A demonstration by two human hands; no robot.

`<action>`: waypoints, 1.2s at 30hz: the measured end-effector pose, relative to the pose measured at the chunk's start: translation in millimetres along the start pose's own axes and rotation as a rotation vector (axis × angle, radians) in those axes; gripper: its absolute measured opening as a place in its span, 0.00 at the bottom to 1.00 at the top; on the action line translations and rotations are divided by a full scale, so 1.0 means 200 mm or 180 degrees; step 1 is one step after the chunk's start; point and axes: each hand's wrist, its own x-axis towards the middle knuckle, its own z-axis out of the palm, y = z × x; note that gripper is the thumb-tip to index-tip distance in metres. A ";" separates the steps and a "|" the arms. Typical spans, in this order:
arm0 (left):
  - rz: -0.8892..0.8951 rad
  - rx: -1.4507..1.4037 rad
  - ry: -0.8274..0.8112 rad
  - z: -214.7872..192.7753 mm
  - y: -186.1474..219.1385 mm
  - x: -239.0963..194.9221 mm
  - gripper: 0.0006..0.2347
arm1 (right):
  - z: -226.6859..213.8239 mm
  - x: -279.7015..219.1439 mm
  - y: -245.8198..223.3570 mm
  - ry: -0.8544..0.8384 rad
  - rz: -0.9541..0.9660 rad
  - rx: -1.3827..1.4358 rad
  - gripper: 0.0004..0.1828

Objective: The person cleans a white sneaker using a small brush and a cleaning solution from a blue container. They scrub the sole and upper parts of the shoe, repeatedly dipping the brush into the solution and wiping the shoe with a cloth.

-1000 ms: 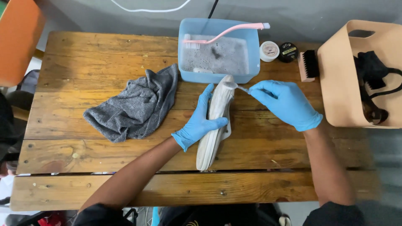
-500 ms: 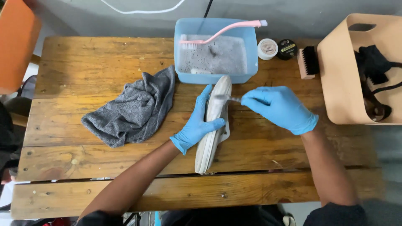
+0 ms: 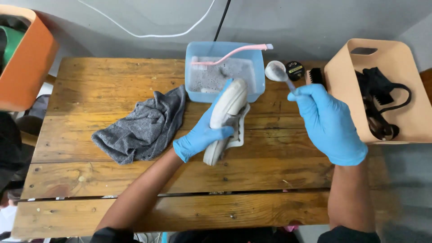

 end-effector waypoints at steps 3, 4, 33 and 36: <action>0.0027 0.0065 -0.0033 0.06 0.09 0.06 0.42 | 0.01 -0.07 0.05 0.0553 -0.1181 -0.0788 0.03; 0.0054 0.0109 -0.0060 0.05 0.11 0.10 0.42 | 0.01 -0.08 0.04 0.0609 -0.1194 -0.0780 0.03; -0.0191 0.2406 0.0802 0.29 0.60 0.21 0.30 | 0.02 -0.12 -0.07 0.1368 -0.1969 -0.0918 0.06; 0.0421 0.2066 0.0673 0.25 0.66 0.22 0.28 | 0.07 -0.07 -0.02 0.1635 -0.1868 -0.1078 0.06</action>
